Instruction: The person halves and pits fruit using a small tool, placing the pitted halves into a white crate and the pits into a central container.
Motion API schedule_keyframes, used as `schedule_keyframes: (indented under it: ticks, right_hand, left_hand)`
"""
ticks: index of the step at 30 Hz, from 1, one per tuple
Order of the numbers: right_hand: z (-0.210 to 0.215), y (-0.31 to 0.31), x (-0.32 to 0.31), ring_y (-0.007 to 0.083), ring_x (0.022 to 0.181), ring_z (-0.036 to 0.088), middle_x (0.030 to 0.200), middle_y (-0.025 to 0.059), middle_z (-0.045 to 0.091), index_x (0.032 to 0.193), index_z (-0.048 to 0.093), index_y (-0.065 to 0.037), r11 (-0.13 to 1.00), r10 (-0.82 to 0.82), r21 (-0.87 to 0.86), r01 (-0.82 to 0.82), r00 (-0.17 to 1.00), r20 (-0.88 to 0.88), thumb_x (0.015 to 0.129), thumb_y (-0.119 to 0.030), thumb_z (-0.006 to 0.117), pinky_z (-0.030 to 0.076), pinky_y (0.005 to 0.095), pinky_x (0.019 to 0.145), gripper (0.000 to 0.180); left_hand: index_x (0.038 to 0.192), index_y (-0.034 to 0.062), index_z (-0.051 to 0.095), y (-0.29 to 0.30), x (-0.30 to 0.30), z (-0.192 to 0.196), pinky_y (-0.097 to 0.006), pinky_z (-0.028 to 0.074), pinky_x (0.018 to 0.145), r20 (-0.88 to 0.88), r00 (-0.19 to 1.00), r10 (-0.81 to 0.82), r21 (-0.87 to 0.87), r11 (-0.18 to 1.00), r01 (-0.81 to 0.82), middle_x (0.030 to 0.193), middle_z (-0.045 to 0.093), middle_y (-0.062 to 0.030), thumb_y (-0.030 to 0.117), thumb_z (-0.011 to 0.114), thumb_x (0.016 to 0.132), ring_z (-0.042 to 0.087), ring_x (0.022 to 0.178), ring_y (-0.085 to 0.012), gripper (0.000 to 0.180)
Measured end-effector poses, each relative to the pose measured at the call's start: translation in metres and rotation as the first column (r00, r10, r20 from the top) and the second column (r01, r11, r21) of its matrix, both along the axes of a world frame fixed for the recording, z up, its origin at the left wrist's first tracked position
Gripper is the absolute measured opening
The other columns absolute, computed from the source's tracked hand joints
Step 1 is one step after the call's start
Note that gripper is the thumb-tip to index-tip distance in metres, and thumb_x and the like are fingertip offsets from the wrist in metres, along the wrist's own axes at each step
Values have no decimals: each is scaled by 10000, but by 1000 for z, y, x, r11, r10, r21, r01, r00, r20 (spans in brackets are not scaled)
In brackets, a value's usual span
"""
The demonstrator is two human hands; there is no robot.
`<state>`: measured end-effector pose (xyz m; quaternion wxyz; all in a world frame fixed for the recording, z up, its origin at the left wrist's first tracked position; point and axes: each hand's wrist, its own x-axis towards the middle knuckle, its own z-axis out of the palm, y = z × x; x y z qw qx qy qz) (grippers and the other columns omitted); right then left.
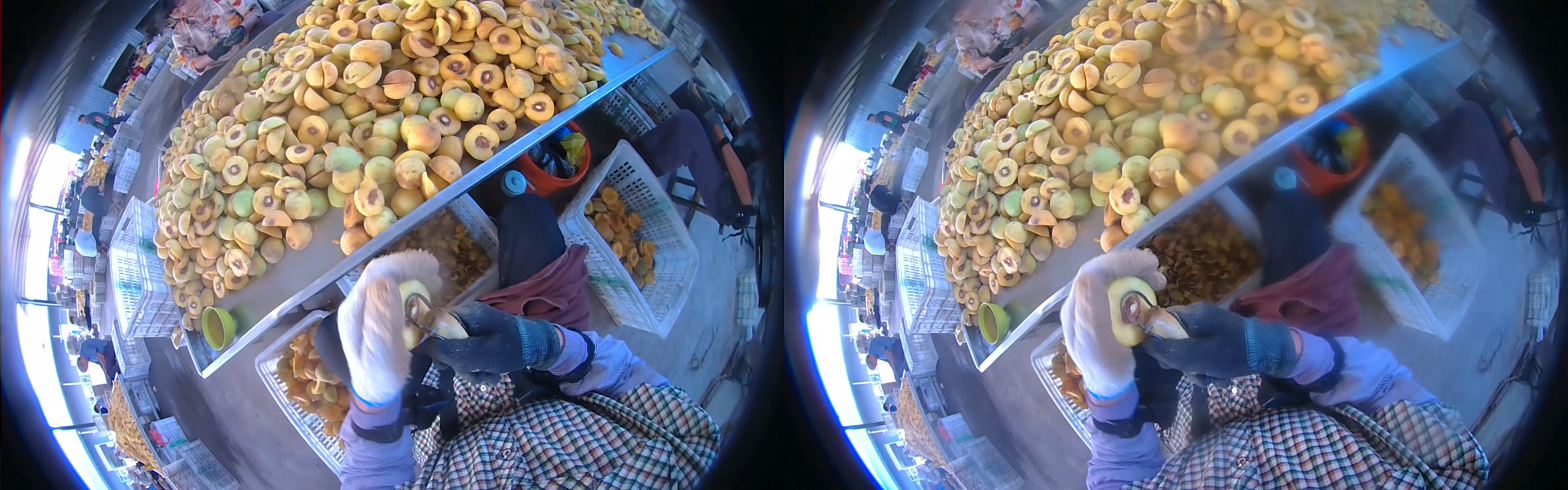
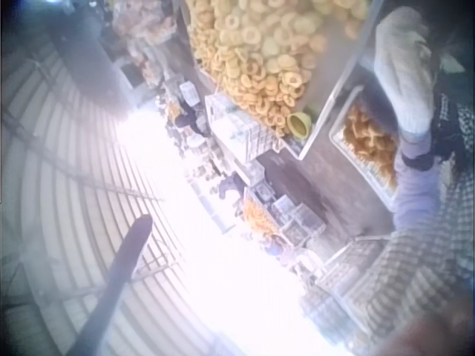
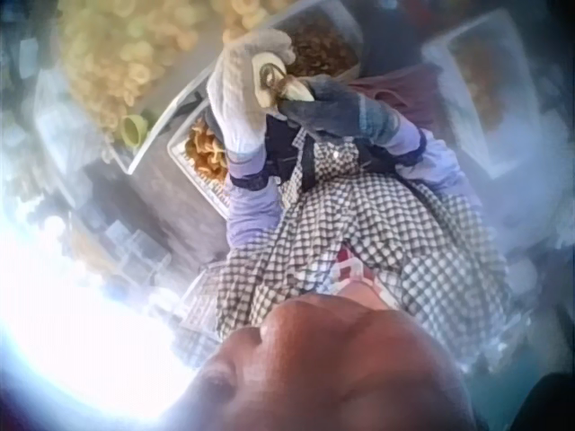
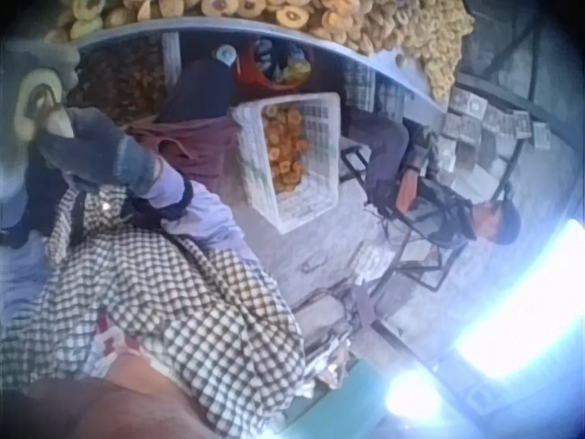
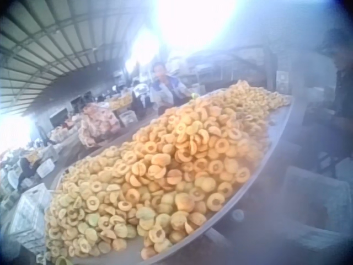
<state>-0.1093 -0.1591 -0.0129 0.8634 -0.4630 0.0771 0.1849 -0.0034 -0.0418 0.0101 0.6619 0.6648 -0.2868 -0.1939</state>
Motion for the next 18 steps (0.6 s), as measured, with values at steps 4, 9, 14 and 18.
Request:
schedule_keyframes:
  ticks: [4, 9, 14, 18]
  right_hand:
    - [2, -10, 0, 48, 480, 502, 624, -20, 531, 902, 569, -66, 994, 100, -24, -103, 990, -98, 943, -367, 537, 365, 191, 402, 305]
    - [-2, -6, -3, 44, 483, 495, 646, -31, 538, 883, 582, -76, 997, 71, 27, -72, 997, 24, 947, -385, 525, 367, 193, 409, 321]
    - [4, 3, -4, 52, 560, 514, 668, -31, 551, 929, 598, -81, 990, -78, -118, 79, 997, 14, 952, -328, 538, 415, 228, 491, 256]
    - [6, 6, -4, 63, 609, 528, 677, -27, 556, 975, 598, -74, 967, -84, -241, 84, 996, 13, 956, -288, 539, 435, 249, 541, 222]
  left_hand:
    - [1016, -28, 618, -6, 4, -8, -291, 464, 773, 236, 971, 32, 79, 995, -52, 961, 636, -132, 345, 388, 984, 592, 833, -189, 439]
    - [994, -6, 628, -13, -11, -19, -313, 475, 827, 316, 929, 195, -234, 964, -123, 983, 637, -135, 176, 517, 917, 600, 912, -208, 227]
    - [1043, -48, 564, -7, -12, -16, -360, 490, 848, -293, 954, 61, -201, 972, -124, 1064, 618, -190, 356, 368, 996, 614, 959, -270, 451]
    - [1036, -34, 538, -7, -14, -21, -423, 503, 831, -313, 946, 80, -295, 939, -177, 1051, 601, -223, 424, 367, 985, 616, 923, -337, 492]
